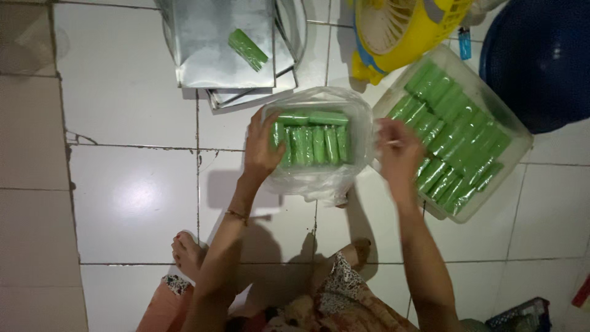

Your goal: The person sits on a tiled floor and places green wrapped items from a clear plastic container into a white plastic bag. They arrange the items inside the bag by hand.

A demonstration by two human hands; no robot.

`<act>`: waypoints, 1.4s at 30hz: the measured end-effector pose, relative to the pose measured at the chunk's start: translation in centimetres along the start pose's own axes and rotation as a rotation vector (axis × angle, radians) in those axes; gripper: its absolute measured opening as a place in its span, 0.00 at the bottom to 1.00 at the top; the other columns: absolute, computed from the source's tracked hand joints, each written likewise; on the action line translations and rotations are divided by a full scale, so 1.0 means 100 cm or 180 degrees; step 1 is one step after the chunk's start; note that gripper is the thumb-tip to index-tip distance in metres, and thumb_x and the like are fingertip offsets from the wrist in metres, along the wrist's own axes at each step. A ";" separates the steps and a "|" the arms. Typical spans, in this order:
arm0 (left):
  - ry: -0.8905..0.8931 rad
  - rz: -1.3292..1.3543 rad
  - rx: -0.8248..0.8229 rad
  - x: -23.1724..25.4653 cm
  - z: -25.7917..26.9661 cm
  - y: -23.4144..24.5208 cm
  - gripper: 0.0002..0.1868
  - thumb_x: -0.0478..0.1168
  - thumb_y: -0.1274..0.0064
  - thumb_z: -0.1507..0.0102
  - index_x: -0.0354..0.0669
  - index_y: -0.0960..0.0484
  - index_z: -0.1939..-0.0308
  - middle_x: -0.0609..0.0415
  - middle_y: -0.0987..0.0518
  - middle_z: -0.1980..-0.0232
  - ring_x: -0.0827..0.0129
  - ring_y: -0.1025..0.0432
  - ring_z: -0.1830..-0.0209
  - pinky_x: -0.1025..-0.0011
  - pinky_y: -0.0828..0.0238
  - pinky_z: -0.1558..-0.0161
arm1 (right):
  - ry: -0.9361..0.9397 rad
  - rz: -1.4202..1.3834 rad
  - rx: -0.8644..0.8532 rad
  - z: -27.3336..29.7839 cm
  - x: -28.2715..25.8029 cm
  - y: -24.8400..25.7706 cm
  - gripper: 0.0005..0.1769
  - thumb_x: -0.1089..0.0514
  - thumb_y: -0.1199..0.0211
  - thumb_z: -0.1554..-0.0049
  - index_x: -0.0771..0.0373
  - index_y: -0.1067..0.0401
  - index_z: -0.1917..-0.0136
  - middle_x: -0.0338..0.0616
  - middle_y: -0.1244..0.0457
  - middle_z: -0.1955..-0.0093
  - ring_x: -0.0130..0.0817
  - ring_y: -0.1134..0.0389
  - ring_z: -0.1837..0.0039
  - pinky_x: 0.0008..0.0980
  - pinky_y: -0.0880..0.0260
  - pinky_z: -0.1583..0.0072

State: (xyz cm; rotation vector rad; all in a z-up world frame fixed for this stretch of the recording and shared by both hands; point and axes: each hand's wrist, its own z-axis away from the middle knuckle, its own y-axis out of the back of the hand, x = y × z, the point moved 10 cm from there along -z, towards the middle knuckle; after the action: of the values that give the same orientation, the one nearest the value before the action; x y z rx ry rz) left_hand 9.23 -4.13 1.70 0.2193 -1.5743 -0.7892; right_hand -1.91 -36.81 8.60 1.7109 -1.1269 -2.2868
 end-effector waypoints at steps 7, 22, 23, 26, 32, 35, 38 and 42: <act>0.0225 -0.0282 -0.0029 -0.003 -0.002 -0.007 0.36 0.33 0.32 0.42 0.50 0.22 0.29 0.41 0.44 0.14 0.38 0.41 0.19 0.47 0.38 0.22 | 0.0119 0.0715 0.0526 -0.077 0.177 0.048 0.17 0.56 0.27 0.32 0.73 0.20 0.38 0.58 0.26 0.45 0.40 0.23 0.48 0.39 0.22 0.47; 0.0121 0.0157 0.0161 -0.013 0.001 -0.007 0.34 0.32 0.33 0.42 0.51 0.20 0.30 0.40 0.46 0.13 0.37 0.46 0.14 0.48 0.38 0.19 | -0.1034 0.1595 0.0024 -0.150 0.243 -0.020 0.33 0.37 0.24 0.36 0.74 0.23 0.47 0.67 0.29 0.51 0.58 0.25 0.47 0.54 0.25 0.44; 0.0129 0.0154 0.0160 -0.011 0.002 -0.006 0.33 0.32 0.34 0.42 0.51 0.20 0.31 0.40 0.46 0.12 0.37 0.46 0.13 0.48 0.36 0.20 | -0.1098 0.1430 -0.0023 -0.142 0.237 -0.010 0.33 0.38 0.24 0.35 0.75 0.24 0.44 0.66 0.28 0.51 0.56 0.24 0.48 0.53 0.24 0.44; 0.0362 -0.0136 -0.0077 -0.013 0.003 -0.008 0.32 0.33 0.33 0.41 0.51 0.19 0.32 0.40 0.48 0.12 0.35 0.47 0.14 0.43 0.39 0.21 | -0.1146 0.0584 0.0282 -0.110 0.172 0.038 0.25 0.45 0.30 0.31 0.72 0.26 0.39 0.56 0.29 0.49 0.47 0.26 0.50 0.45 0.23 0.48; 0.0470 -0.0284 -0.0216 -0.010 0.001 -0.004 0.31 0.36 0.34 0.40 0.53 0.19 0.32 0.43 0.49 0.12 0.37 0.46 0.15 0.38 0.38 0.24 | -0.0110 -0.0509 -0.0949 -0.049 -0.026 0.015 0.23 0.51 0.33 0.37 0.66 0.25 0.33 0.45 0.27 0.44 0.35 0.24 0.45 0.36 0.22 0.42; 0.0472 -0.0284 -0.0266 -0.011 0.002 -0.004 0.32 0.36 0.35 0.40 0.52 0.20 0.30 0.43 0.50 0.12 0.38 0.45 0.16 0.38 0.38 0.24 | -0.0146 0.0631 -0.1626 -0.025 -0.027 -0.092 0.24 0.50 0.25 0.39 0.68 0.21 0.36 0.52 0.28 0.48 0.40 0.26 0.48 0.40 0.24 0.46; 0.0532 -0.0353 -0.0344 -0.013 0.002 -0.008 0.33 0.37 0.34 0.40 0.53 0.21 0.30 0.45 0.50 0.10 0.40 0.45 0.15 0.39 0.38 0.23 | -0.0339 0.0670 -0.2266 0.003 -0.009 -0.184 0.21 0.49 0.26 0.37 0.63 0.19 0.37 0.46 0.24 0.49 0.37 0.21 0.51 0.37 0.21 0.45; 0.0565 -0.0511 -0.0447 -0.016 0.003 -0.012 0.36 0.40 0.27 0.45 0.55 0.20 0.31 0.47 0.54 0.09 0.42 0.49 0.13 0.39 0.44 0.21 | 0.0302 0.0304 -0.1781 0.027 -0.026 -0.217 0.20 0.63 0.26 0.40 0.69 0.26 0.36 0.57 0.28 0.48 0.44 0.22 0.51 0.42 0.20 0.48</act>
State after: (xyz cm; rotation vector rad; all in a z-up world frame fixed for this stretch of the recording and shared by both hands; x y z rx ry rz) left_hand 8.88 -3.96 -0.31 0.3077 -1.3403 -0.9746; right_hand 4.44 -18.50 -1.74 1.4825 -0.4676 -2.1546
